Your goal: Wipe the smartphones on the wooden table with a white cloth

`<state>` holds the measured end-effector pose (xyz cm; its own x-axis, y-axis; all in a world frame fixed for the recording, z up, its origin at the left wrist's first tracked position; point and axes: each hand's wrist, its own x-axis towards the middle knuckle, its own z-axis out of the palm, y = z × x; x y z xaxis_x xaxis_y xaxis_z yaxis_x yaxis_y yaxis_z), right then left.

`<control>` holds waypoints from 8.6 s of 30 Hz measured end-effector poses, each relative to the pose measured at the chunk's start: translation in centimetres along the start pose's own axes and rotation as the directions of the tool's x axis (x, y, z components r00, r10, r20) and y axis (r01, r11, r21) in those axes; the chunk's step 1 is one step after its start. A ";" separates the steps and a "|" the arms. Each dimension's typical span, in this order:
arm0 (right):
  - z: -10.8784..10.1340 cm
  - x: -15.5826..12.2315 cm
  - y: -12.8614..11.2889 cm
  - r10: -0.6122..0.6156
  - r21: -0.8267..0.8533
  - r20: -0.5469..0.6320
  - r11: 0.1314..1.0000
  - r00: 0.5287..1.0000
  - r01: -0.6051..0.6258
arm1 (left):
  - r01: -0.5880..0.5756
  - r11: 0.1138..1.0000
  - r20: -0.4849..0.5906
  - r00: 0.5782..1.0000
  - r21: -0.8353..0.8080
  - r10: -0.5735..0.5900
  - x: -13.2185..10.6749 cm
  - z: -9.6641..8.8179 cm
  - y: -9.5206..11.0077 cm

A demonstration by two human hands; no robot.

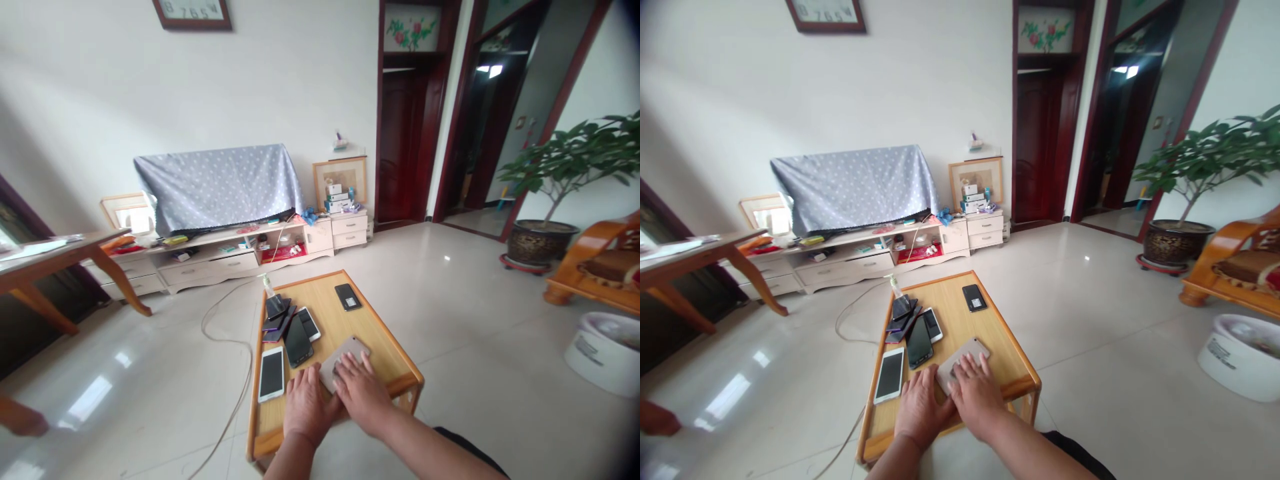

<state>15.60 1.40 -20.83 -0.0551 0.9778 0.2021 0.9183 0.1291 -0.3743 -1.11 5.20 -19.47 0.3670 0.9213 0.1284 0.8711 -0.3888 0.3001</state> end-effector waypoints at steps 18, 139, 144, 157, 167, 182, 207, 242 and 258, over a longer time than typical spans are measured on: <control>0.5 1.2 -1.4 -0.089 0.046 0.086 0.995 0.992 0.086 | 0.026 0.999 -0.005 1.000 -0.021 -0.026 -0.2 0.1 -0.6; -3.3 -0.1 5.5 0.104 -0.060 0.095 0.993 0.990 -0.099 | 0.010 0.999 -0.008 1.000 -0.050 -0.010 0.5 0.3 -0.1; -3.8 -0.9 5.8 0.091 -0.050 0.094 0.995 0.991 -0.087 | -0.002 0.998 -0.003 1.000 -0.055 0.002 0.6 0.2 0.0; -3.3 -1.0 5.5 0.077 -0.039 0.084 0.996 0.993 -0.074 | 0.028 0.998 0.029 0.999 -0.051 -0.026 0.5 -0.1 0.3; -3.4 2.4 3.7 0.145 -0.077 0.123 0.988 0.982 -0.136 | 0.034 0.999 0.025 0.999 -0.027 -0.033 0.3 -0.4 0.6; -2.1 3.6 1.6 0.202 -0.116 0.163 0.976 0.966 -0.184 | 0.064 0.998 0.050 0.997 -0.009 -0.064 0.1 -0.4 0.4; -1.3 -0.8 -0.1 0.150 -0.090 0.123 0.986 0.981 -0.139 | 0.077 0.997 0.057 0.995 -0.018 -0.076 -0.1 -0.5 0.3; -0.2 -0.4 -2.1 0.074 -0.022 0.091 0.997 0.993 -0.072 | 0.057 0.998 0.043 0.998 -0.038 -0.055 -0.5 -0.4 -0.3; 1.1 0.5 -3.5 -0.072 0.075 0.088 0.995 0.994 0.065 | 0.026 0.999 -0.007 1.000 -0.046 -0.026 -0.5 0.5 -0.9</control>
<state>11.97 1.59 -20.39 -0.1549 0.9767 0.1484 0.8806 0.2046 -0.4274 -1.88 5.13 -20.28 0.3417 0.9312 0.1269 0.8643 -0.3644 0.3467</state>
